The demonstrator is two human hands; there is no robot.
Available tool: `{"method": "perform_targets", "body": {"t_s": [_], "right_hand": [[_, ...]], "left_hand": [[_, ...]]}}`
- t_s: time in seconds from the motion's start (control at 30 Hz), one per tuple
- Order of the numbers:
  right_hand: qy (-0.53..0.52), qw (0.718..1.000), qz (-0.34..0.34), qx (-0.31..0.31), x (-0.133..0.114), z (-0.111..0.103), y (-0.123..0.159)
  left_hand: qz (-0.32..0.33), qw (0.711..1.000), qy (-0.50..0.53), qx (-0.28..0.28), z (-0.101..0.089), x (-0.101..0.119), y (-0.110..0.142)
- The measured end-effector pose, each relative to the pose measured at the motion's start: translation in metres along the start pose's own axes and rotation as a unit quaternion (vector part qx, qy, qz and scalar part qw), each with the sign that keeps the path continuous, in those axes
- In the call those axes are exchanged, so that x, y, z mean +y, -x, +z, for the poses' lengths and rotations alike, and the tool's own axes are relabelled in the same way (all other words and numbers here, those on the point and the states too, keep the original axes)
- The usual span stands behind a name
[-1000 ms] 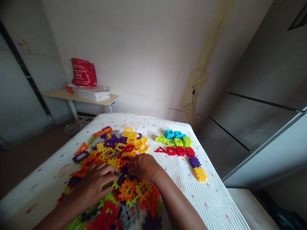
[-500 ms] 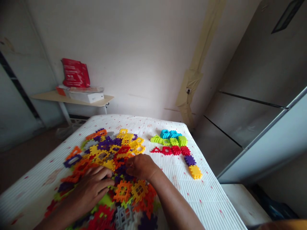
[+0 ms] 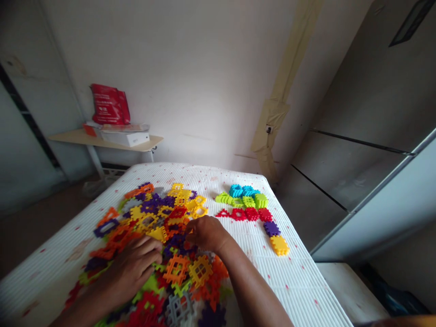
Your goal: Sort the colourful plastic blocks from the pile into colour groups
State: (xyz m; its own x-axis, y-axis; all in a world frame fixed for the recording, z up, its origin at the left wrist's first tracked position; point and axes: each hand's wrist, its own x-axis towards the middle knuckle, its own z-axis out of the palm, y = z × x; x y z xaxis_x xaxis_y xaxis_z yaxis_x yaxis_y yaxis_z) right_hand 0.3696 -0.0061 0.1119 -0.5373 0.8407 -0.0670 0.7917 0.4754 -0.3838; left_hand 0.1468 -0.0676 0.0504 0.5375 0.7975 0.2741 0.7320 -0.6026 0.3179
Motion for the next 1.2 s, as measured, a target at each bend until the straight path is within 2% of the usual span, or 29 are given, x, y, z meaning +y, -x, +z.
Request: {"method": "perform_targets", "body": {"t_s": [0.3, 0.5, 0.6, 0.73, 0.87, 0.97, 1.13, 1.2], "right_hand": [[-0.006, 1.0, -0.006, 0.006, 0.001, -0.001, 0.001], [-0.024, 0.999, -0.045, 0.013, 0.004, 0.002, 0.0], [-0.049, 0.995, -0.084, 0.031, 0.005, 0.007, -0.001], [-0.096, 0.987, -0.117, 0.044, 0.0, 0.014, -0.002], [-0.11, 0.985, -0.131, 0.029, -0.005, 0.02, -0.002], [-0.111, 0.983, -0.139, 0.04, -0.009, 0.024, -0.004], [-0.135, 0.978, -0.143, 0.075, -0.02, 0.031, -0.003], [-0.151, 0.974, -0.142, 0.088, -0.025, 0.033, -0.003]], "left_hand": [[0.011, 0.996, -0.001, 0.084, -0.003, -0.003, -0.002], [0.004, 0.988, 0.037, 0.15, -0.002, -0.008, -0.003], [-0.025, 0.982, 0.048, 0.181, -0.002, -0.011, -0.003], [-0.107, 0.969, 0.068, 0.212, -0.004, -0.012, 0.0], [-0.195, 0.939, 0.136, 0.249, -0.005, -0.017, 0.001], [-0.239, 0.91, 0.212, 0.264, -0.005, -0.018, 0.002], [-0.274, 0.848, 0.365, 0.271, -0.009, -0.012, -0.001], [-0.273, 0.832, 0.399, 0.272, -0.01, -0.01, -0.001]]}}
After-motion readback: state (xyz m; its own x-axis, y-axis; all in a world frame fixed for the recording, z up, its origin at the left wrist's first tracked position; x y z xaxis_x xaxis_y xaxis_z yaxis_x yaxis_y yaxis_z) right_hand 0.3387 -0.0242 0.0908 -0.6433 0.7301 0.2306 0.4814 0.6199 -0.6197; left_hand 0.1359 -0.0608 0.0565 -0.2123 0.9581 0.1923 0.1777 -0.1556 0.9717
